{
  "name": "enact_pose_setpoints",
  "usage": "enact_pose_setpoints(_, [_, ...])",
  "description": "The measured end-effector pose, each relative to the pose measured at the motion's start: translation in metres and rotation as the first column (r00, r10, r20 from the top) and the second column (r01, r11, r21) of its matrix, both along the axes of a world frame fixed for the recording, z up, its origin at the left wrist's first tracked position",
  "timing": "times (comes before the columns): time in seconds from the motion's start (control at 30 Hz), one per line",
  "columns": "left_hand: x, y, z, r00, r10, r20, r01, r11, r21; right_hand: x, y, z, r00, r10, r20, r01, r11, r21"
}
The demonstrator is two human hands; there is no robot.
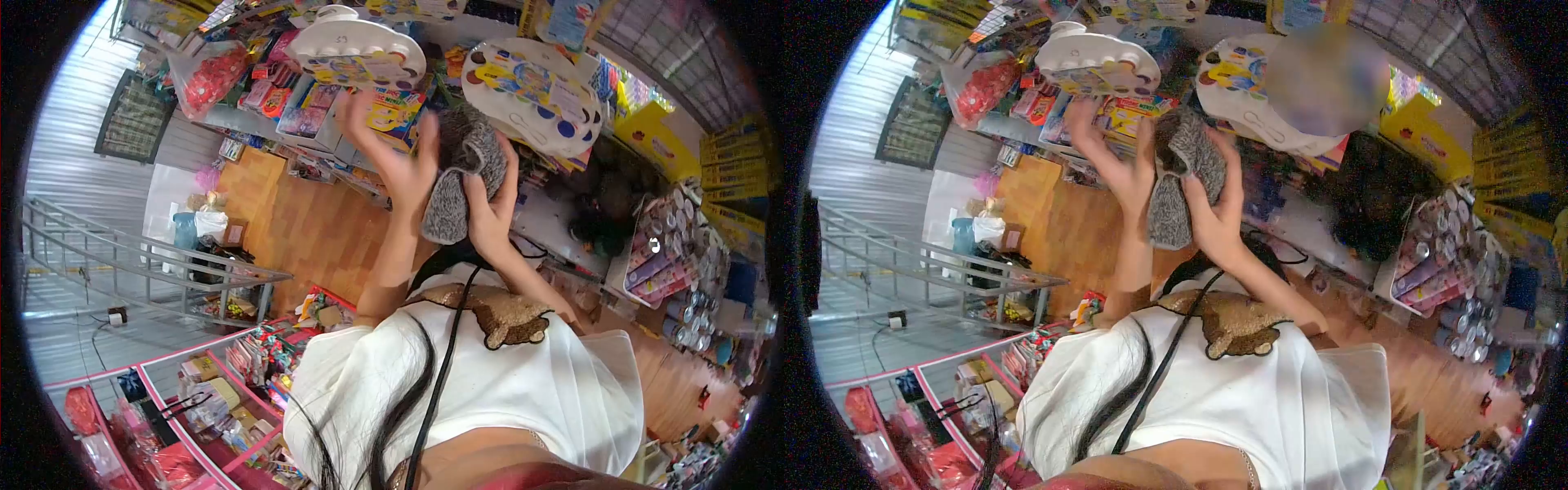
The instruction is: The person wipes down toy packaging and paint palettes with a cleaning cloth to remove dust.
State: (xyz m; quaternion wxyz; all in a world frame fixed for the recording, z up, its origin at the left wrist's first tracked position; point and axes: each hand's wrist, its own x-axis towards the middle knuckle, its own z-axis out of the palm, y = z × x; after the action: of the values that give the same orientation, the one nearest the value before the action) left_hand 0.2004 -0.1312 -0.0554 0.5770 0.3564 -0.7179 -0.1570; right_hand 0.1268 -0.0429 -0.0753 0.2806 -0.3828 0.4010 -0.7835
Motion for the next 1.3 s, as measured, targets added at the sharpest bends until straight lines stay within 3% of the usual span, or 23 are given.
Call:
enact_pose_setpoints(0.07, [-0.012, -0.025, 0.007, 0.978, 0.188, -0.091, -0.188, 0.982, 0.009, -0.004, 0.004, -0.001, 1.0, -0.014, 0.014, 0.014, 1.0, 0.025])
enact_pose_setpoints(0.3, [-0.059, -0.078, -0.025, 0.915, 0.395, -0.083, -0.404, 0.896, -0.186, -0.016, 0.016, 0.003, 0.994, -0.102, 0.028, 0.103, 0.994, -0.033])
enact_pose_setpoints(0.67, [-0.093, -0.086, -0.011, 0.913, 0.363, -0.188, -0.394, 0.903, -0.172, -0.032, 0.032, 0.0, 0.982, -0.15, 0.113, 0.152, 0.988, -0.01])
enact_pose_setpoints(0.73, [-0.084, -0.088, -0.011, 0.934, 0.28, -0.22, -0.317, 0.935, -0.157, -0.034, 0.034, 0.002, 0.982, -0.164, 0.093, 0.164, 0.986, 0.007])
enact_pose_setpoints(0.83, [-0.061, -0.1, -0.031, 0.962, -0.059, -0.266, 0.012, 0.985, -0.175, -0.038, 0.034, -0.003, 0.993, -0.104, 0.059, 0.104, 0.995, 0.003])
enact_pose_setpoints(0.87, [-0.059, -0.089, -0.025, 0.97, -0.042, -0.239, -0.011, 0.976, -0.218, -0.039, 0.033, -0.005, 0.997, -0.069, 0.046, 0.069, 0.998, -0.001])
enact_pose_setpoints(0.97, [-0.048, -0.064, -0.008, 0.96, -0.012, -0.28, 0.014, 1.0, 0.006, -0.038, 0.027, -0.005, 0.998, -0.02, 0.058, 0.021, 1.0, -0.008])
enact_pose_setpoints(1.0, [-0.04, -0.066, -0.007, 0.959, -0.036, -0.281, 0.04, 0.999, 0.007, -0.037, 0.024, -0.004, 0.999, -0.004, 0.046, 0.005, 1.0, -0.016])
enact_pose_setpoints(1.1, [-0.026, -0.059, -0.01, 0.841, -0.175, -0.512, 0.257, 0.962, 0.093, -0.03, 0.012, 0.001, 0.999, 0.049, 0.004, -0.049, 0.997, -0.053])
enact_pose_setpoints(1.13, [-0.02, -0.057, -0.009, 0.883, -0.187, -0.43, 0.253, 0.962, 0.102, -0.027, 0.004, 0.0, 0.997, 0.069, -0.015, -0.07, 0.995, -0.075])
enact_pose_setpoints(1.23, [-0.016, -0.046, -0.002, 0.756, -0.238, -0.609, 0.423, 0.888, 0.178, -0.019, -0.027, 0.004, 0.995, 0.043, -0.092, -0.056, 0.988, -0.143])
enact_pose_setpoints(1.3, [-0.013, -0.036, 0.01, 0.767, -0.264, -0.585, 0.485, 0.836, 0.258, -0.011, -0.054, 0.011, 0.987, -0.017, -0.157, -0.009, 0.986, -0.164])
